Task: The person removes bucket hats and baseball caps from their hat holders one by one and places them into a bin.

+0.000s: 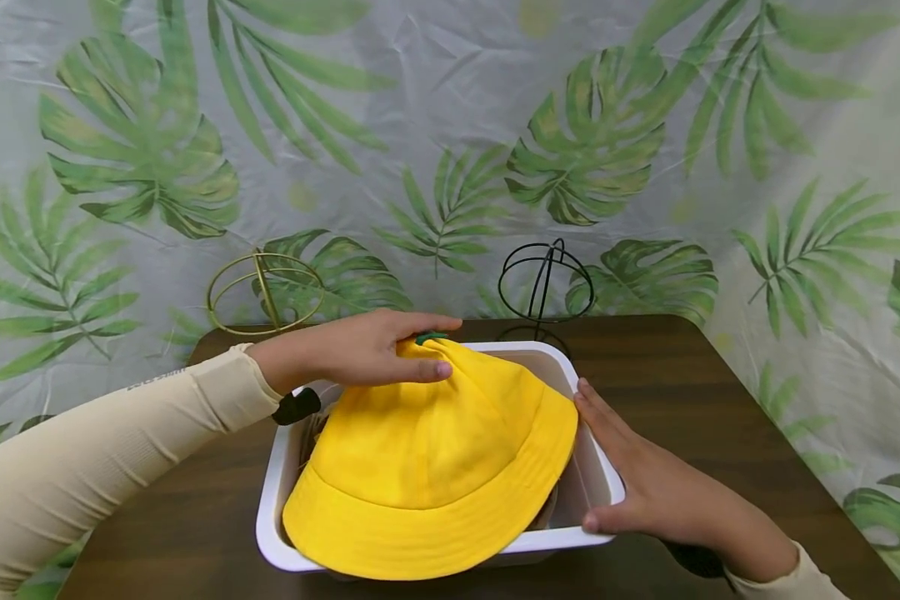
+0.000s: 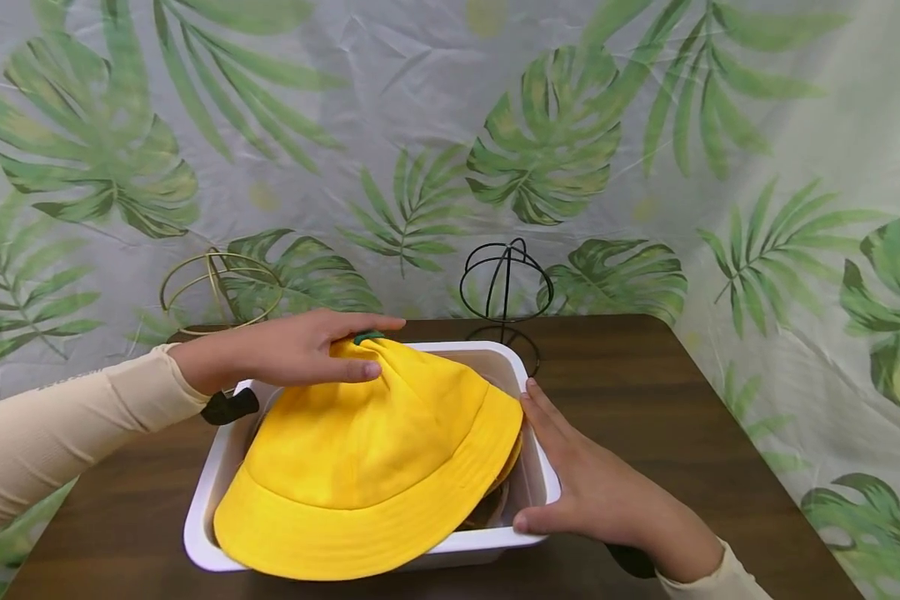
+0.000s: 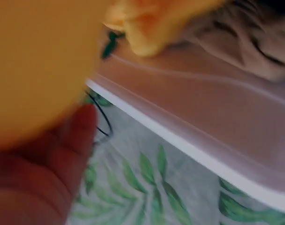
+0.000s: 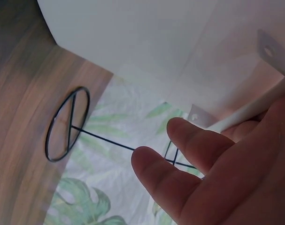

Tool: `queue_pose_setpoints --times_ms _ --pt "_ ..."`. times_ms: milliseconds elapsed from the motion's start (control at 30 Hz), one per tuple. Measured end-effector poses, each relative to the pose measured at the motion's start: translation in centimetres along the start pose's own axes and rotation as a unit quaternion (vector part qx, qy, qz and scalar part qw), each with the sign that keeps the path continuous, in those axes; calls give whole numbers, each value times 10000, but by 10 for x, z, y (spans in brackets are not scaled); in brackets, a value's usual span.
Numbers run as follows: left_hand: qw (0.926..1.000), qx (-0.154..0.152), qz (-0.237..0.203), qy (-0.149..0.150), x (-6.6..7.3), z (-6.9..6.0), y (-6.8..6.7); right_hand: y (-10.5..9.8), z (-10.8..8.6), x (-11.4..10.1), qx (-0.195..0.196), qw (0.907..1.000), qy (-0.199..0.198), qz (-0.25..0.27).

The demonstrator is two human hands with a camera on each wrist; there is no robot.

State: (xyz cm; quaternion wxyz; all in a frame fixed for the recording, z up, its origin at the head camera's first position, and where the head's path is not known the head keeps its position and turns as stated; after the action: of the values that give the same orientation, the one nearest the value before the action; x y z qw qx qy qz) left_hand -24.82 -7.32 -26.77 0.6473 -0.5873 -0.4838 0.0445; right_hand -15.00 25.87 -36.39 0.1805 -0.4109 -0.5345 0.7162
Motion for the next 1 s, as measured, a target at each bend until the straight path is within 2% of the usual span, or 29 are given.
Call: queue_pose_setpoints --times_ms 167,233,333,467,567,667,733,833,900,1000 --pt "9980 310 237 -494 8 5 5 0 -1 -1 12 10000 26 63" --pt "9975 329 239 -574 9 7 7 0 -1 -1 13 10000 32 77" --pt "9983 278 99 -507 7 8 8 0 -1 -2 3 9999 33 96" --pt "9995 69 -219 -207 8 6 5 0 0 -2 20 9999 7 139" --pt "9981 -250 -548 151 11 2 -2 -1 0 -2 61 9999 -21 93" --pt "9933 -657 -774 559 18 -2 -10 0 1 -2 105 9999 -39 57" --pt "9893 -919 -757 847 24 -4 -17 0 2 -2 137 9999 -45 83" --pt "9836 -1266 -629 1123 33 -6 -27 0 3 -2 141 9996 -57 244" --pt "9764 -1608 -770 1219 39 -7 -32 0 3 -1 112 9992 -23 375" --pt "9569 -2253 -1364 1228 46 -8 -38 0 2 -2 104 9984 63 560"
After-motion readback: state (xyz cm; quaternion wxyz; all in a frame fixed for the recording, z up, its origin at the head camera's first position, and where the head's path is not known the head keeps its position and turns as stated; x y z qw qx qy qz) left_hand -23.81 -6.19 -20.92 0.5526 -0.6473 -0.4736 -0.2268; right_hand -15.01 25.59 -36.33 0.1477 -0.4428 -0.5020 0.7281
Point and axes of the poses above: each hand's wrist, its own z-axis towards the middle knuckle, its own y-axis out of the palm, x = y × z, the point moved 3 cm from there along z, towards the middle knuckle, and after that the axes turned 2 degrees about -y, right-handed, at the moved point
